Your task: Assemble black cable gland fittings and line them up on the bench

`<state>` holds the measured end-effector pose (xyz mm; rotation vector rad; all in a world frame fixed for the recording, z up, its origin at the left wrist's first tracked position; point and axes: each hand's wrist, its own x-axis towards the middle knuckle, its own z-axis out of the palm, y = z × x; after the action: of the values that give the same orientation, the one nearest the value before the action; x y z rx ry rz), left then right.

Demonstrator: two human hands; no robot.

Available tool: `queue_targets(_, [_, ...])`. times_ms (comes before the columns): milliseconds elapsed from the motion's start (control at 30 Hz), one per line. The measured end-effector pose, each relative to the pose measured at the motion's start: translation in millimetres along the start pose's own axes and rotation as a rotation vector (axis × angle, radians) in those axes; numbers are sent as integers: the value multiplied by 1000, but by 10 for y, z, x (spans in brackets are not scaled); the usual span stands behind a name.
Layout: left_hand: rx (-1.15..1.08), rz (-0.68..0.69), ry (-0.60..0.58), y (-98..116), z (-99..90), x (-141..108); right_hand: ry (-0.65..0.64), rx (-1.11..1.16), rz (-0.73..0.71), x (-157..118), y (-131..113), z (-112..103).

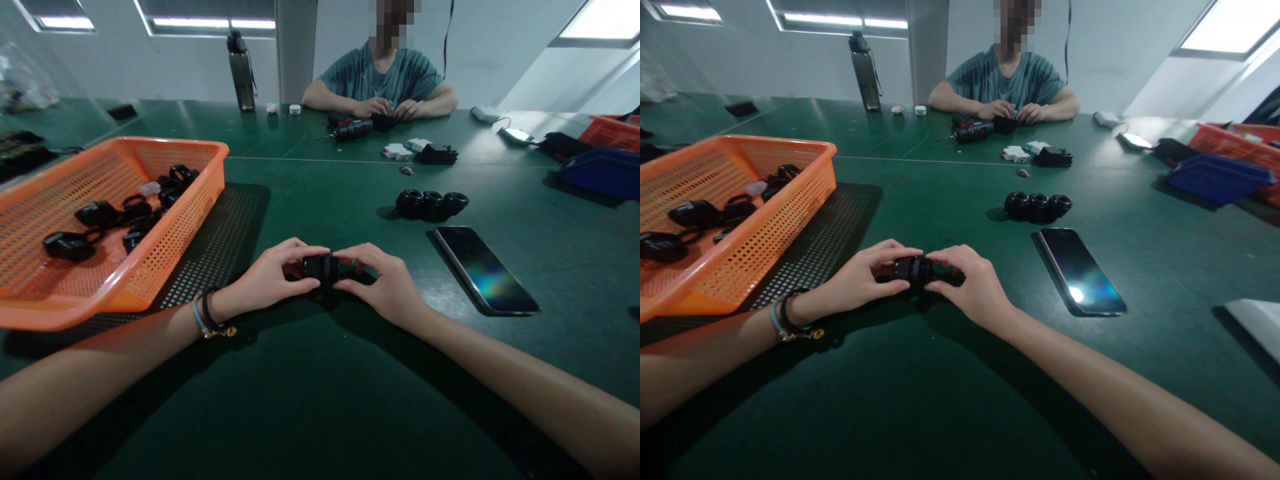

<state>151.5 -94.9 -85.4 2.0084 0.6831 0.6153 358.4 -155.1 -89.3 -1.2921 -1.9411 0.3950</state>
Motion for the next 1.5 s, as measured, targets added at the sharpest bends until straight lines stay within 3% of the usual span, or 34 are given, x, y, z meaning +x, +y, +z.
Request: queue_targets(1500, [56,-6,20,22,-2,-8,-10,31,80,-22,-1,31])
